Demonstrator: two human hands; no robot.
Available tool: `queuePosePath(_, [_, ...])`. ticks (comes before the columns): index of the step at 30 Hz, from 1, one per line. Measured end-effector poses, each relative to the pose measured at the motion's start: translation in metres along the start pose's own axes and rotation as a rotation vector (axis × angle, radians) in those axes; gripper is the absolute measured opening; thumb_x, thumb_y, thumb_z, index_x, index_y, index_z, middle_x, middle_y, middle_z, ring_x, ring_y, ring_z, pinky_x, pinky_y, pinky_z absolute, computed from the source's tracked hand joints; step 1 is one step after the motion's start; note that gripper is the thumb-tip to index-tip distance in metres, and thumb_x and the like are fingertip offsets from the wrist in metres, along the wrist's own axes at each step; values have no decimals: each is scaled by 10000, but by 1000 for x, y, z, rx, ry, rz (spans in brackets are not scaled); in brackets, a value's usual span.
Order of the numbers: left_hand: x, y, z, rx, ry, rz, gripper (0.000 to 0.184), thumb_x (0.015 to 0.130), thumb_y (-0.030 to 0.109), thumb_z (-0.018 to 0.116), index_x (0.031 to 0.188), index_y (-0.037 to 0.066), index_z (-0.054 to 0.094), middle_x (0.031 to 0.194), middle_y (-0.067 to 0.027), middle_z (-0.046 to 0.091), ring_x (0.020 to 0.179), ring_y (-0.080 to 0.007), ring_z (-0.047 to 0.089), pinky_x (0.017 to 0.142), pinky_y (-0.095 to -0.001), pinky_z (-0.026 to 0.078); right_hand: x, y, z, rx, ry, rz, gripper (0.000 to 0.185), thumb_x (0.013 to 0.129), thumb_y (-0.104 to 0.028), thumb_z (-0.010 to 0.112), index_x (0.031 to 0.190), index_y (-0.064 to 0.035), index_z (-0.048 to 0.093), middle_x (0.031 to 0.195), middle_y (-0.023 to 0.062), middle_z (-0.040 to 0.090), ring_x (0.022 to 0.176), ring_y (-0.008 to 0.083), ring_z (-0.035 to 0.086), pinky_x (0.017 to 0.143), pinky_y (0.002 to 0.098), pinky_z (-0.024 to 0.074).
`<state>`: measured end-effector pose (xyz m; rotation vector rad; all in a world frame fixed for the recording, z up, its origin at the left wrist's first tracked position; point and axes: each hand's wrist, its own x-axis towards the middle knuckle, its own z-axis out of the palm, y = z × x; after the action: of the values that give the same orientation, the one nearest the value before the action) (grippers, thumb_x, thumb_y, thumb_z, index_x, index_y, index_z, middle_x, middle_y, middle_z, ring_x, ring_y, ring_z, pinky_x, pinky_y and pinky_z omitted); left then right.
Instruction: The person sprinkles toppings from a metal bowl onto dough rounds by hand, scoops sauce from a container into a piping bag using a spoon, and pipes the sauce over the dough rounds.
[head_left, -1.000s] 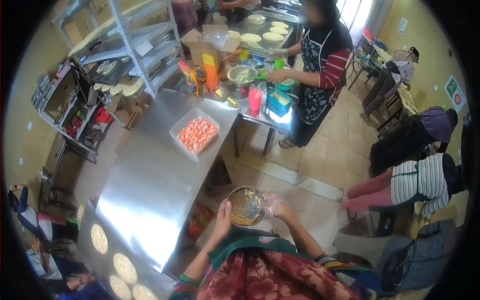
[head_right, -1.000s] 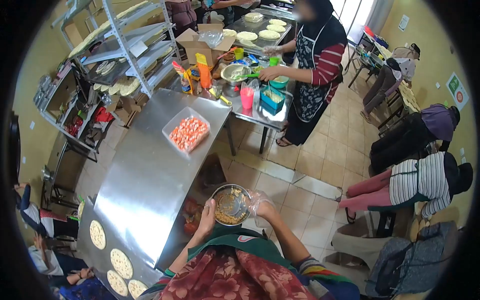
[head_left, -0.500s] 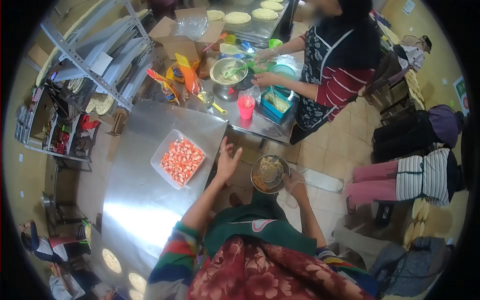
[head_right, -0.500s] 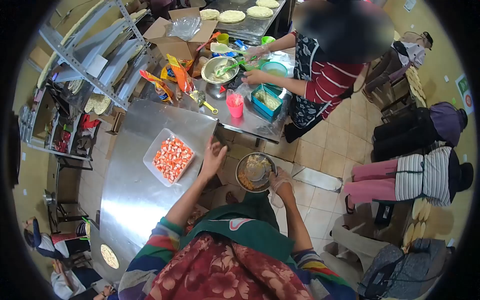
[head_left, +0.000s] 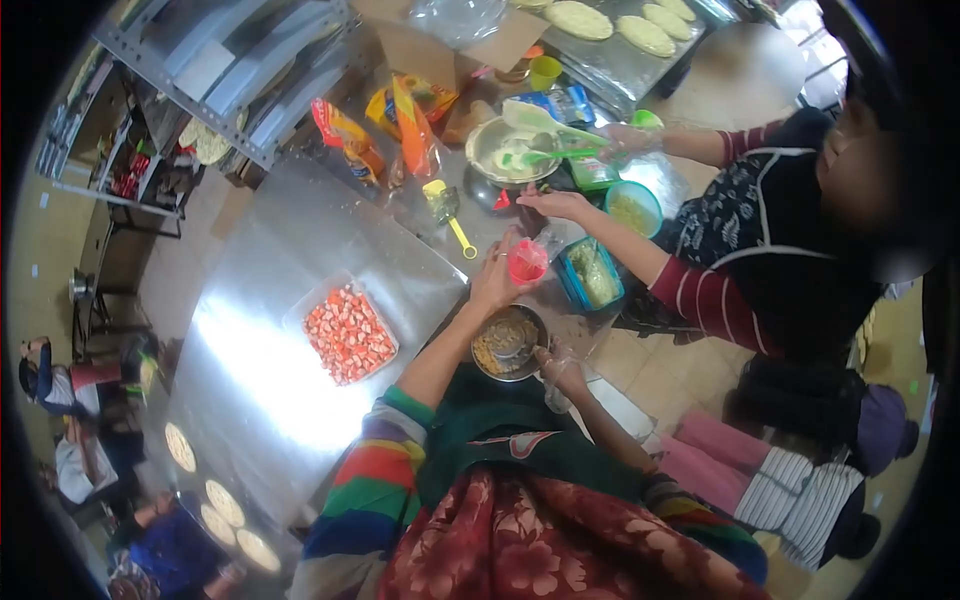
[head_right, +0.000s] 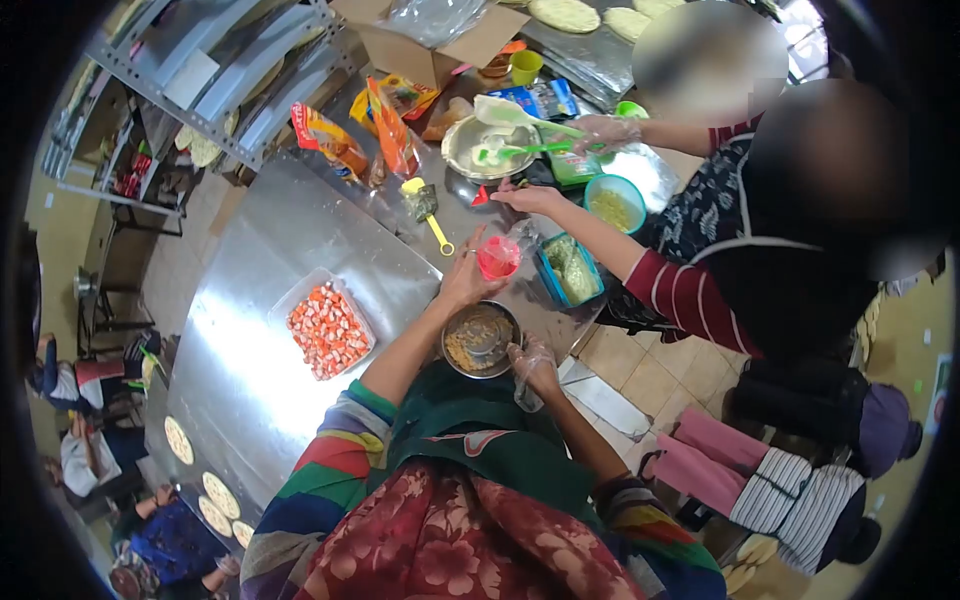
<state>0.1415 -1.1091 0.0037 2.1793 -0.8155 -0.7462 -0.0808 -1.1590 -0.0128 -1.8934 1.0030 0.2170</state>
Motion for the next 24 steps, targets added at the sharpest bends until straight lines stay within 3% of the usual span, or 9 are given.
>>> queuePosePath(2, [8, 3, 2, -12, -67, 7, 1042, 674, 406, 793, 1472, 137, 179, 1403, -242, 389, 1295, -385, 396, 1051, -432, 377, 9, -10, 9, 16, 39, -76, 471, 862, -339, 579, 1137, 41, 533, 695, 138, 622, 585, 203, 625, 525, 357, 485])
queuePosePath(7, [18, 16, 7, 342, -45, 52, 924, 681, 580, 707, 1393, 129, 327, 1302, -137, 529, 1247, -271, 467, 1091, -596, 123, 22, -47, 20, 377, -170, 231, 386, 883, -308, 617, 1139, -31, 535, 700, 63, 606, 540, 147, 569, 485, 285, 450])
queuePosePath(13, [16, 31, -16, 663, -116, 78, 1030, 640, 624, 711, 1437, 113, 307, 1356, -142, 471, 1334, -332, 347, 1045, -713, 11, 46, -83, 52, 877, -194, 323, 243, 875, -230, 652, 1003, -81, 508, 620, 47, 584, 475, 139, 541, 416, 253, 411])
queuePosePath(15, [15, 30, -27, 680, -92, 113, 1039, 638, 628, 707, 1452, 127, 300, 1391, -146, 429, 1356, -348, 304, 1027, -736, -15, 77, -42, 85, 500, -131, -125, 279, 922, -274, 590, 1100, -78, 503, 790, 77, 629, 627, 168, 606, 527, 286, 480])
queuePosePath(17, [10, 30, -44, 630, 29, 171, 992, 673, 597, 696, 1457, 133, 302, 1412, -156, 404, 1366, -361, 283, 1025, -740, -17, 86, -48, 94, 709, -120, -171, 343, 964, -324, 505, 1206, -81, 478, 976, 97, 631, 807, 197, 629, 670, 325, 515])
queuePosePath(19, [-1, 34, -68, 518, 246, 257, 891, 745, 531, 678, 1454, 133, 315, 1418, -170, 396, 1364, -369, 284, 1040, -726, 4, 81, -119, 90, 1520, -148, 194, 429, 1003, -379, 398, 1319, -92, 432, 1179, 108, 590, 1014, 226, 609, 845, 368, 516])
queuePosePath(22, [-14, 18, -88, 333, 361, 200, 756, 804, 439, 655, 1429, 134, 359, 1431, -169, 380, 1367, -366, 279, 1037, -719, 37, 101, -130, 97, 1646, -349, 209, 527, 1015, -439, 272, 1416, -105, 351, 1322, 96, 508, 1188, 249, 515, 1017, 402, 416])
queuePosePath(23, [-21, 17, -97, 197, 366, 121, 635, 842, 373, 630, 1380, 108, 421, 1413, -165, 403, 1360, -344, 302, 1038, -703, 75, 101, -144, 94, 1653, -332, 117, 426, 1019, -354, 337, 1346, -94, 420, 1263, 109, 542, 1106, 244, 564, 921, 384, 492])
queuePosePath(24, [-25, 7, -101, 170, 346, 68, 621, 855, 360, 625, 1389, 125, 413, 1411, -156, 410, 1349, -335, 323, 1046, -677, 120, 115, -142, 104, 1682, -218, 239, 389, 1015, -322, 359, 1313, -85, 441, 1227, 112, 558, 1067, 244, 580, 884, 376, 510])
